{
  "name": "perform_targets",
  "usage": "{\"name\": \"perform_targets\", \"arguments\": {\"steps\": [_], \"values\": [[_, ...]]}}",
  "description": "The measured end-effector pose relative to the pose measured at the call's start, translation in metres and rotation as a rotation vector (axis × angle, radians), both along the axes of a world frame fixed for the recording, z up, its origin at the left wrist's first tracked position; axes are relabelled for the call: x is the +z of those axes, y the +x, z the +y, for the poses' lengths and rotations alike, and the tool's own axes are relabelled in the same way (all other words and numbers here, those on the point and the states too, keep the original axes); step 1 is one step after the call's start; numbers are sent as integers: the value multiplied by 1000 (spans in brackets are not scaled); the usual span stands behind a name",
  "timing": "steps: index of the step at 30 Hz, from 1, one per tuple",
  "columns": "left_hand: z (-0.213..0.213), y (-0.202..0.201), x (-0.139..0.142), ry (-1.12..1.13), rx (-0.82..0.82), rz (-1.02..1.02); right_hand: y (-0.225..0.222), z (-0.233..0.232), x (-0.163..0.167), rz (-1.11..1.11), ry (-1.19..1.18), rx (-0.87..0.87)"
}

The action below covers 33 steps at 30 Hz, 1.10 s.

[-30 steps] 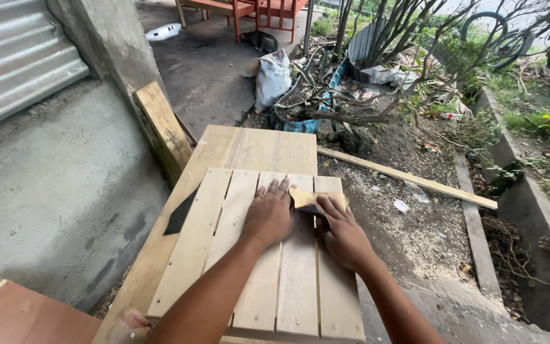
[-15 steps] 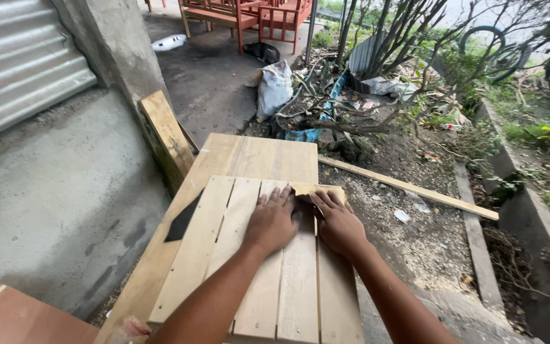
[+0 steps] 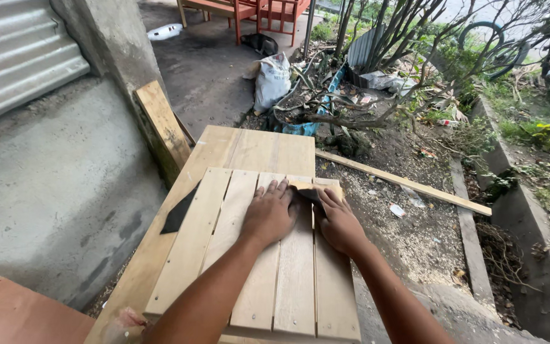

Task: The person sands a small wooden stool with sandpaper, smoothing the frame and seat slats. They rotate the stool to reach different sides and edges, then sand the top surface.

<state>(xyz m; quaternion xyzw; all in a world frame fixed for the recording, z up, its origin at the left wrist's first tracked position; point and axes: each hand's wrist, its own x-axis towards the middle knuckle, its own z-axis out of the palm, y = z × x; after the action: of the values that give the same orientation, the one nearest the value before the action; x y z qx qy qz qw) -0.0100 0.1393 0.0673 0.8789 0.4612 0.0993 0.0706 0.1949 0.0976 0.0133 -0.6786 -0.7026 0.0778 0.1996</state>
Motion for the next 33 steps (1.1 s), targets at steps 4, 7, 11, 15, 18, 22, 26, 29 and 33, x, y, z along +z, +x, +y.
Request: {"name": "perform_targets", "arguments": {"steps": [4, 7, 11, 15, 18, 22, 26, 29, 33], "values": [[0, 1, 2, 30, -3, 8, 1, 36, 15, -1, -4, -40], [1, -1, 2, 12, -23, -66, -2, 56, 25, -51, -46, -74], [5, -2, -2, 34, -13, -14, -12, 14, 25, -142, -21, -3], [10, -2, -7, 62, -36, -52, -33, -84, 27, -99, -40, 84], [13, 0, -9, 46, -34, -87, -60, -157, 30, -150, -124, 122], [16, 4, -12, 39, -23, -43, -66, -178, 36, 54, -114, 67], [20, 7, -19, 42, -36, -95, -40, -100, 44, -31, -68, 96], [26, 6, -26, 68, -36, -197, -30, -50, 49, -30, -103, 11], [31, 6, -33, 88, -48, -270, -41, -80, 46, -74, -69, 25]]}}
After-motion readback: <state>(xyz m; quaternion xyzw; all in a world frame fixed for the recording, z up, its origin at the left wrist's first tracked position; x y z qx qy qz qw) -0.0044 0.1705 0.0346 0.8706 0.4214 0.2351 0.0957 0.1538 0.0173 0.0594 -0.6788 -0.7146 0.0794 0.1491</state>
